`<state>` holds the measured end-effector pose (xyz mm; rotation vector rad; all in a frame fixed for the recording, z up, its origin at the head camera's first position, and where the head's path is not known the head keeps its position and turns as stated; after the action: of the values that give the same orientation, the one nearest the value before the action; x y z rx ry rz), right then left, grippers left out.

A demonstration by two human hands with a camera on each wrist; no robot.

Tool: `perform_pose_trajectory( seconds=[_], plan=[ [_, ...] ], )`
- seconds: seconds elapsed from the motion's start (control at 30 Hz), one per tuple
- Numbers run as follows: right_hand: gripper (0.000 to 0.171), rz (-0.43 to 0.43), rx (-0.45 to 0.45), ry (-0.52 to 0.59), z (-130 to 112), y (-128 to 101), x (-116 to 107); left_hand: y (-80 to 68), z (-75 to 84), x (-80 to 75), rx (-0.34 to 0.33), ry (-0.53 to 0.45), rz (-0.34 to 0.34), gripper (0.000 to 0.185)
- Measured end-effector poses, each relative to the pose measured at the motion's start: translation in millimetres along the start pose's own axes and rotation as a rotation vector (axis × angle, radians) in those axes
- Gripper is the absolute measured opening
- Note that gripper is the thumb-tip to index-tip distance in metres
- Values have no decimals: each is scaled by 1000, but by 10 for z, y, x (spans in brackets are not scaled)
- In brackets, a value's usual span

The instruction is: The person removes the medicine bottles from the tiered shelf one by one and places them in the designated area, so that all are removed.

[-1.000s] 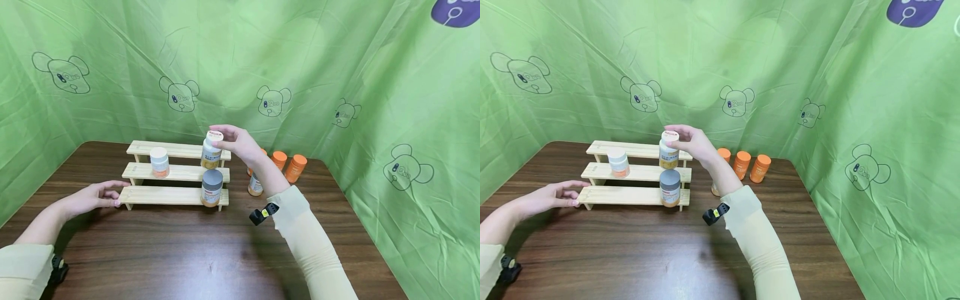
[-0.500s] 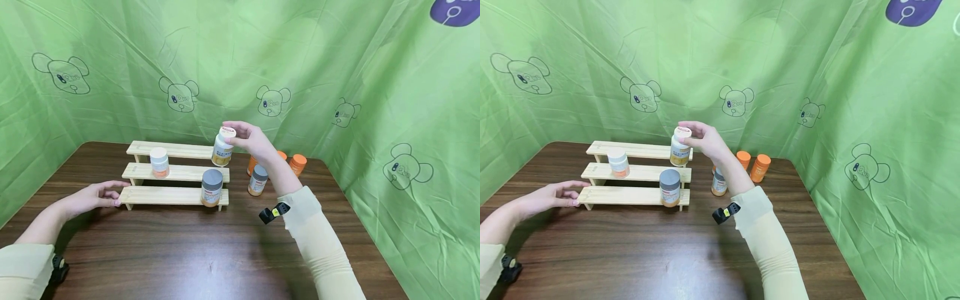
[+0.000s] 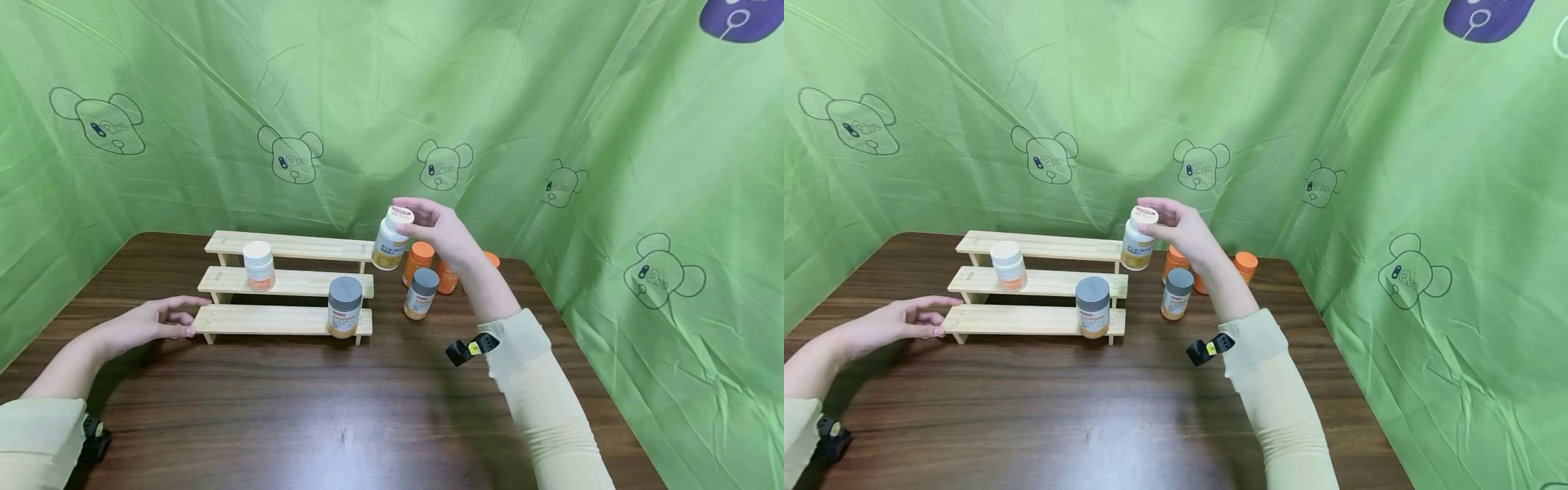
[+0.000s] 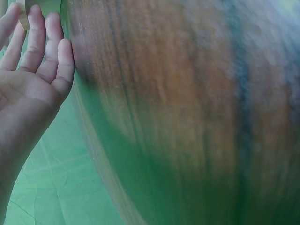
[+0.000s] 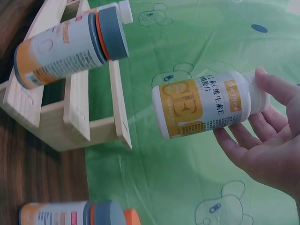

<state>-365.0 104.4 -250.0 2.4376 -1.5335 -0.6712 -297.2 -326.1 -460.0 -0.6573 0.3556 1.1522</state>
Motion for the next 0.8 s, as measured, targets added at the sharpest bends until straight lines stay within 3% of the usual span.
perform_pose_trajectory(
  seconds=[0.47,0.8],
  plan=[
    [48,53,20,-29,12,-189,-349,4,12,5,-1,-27,-2,60],
    [48,71,11,-53,15,-313,-570,18,28,17,49,-41,-4,58]
  ],
)
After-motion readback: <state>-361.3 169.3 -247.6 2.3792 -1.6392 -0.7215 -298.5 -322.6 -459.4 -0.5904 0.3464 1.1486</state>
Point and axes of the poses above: each hand's wrist, its own y-axis towards the middle knuckle, its own x-axis out of the palm, z = x × y, the point moved 9 cm from there along y, towards the middle knuckle, and after that the axes turned 13 degrees about -x, right-handed, at the moved point
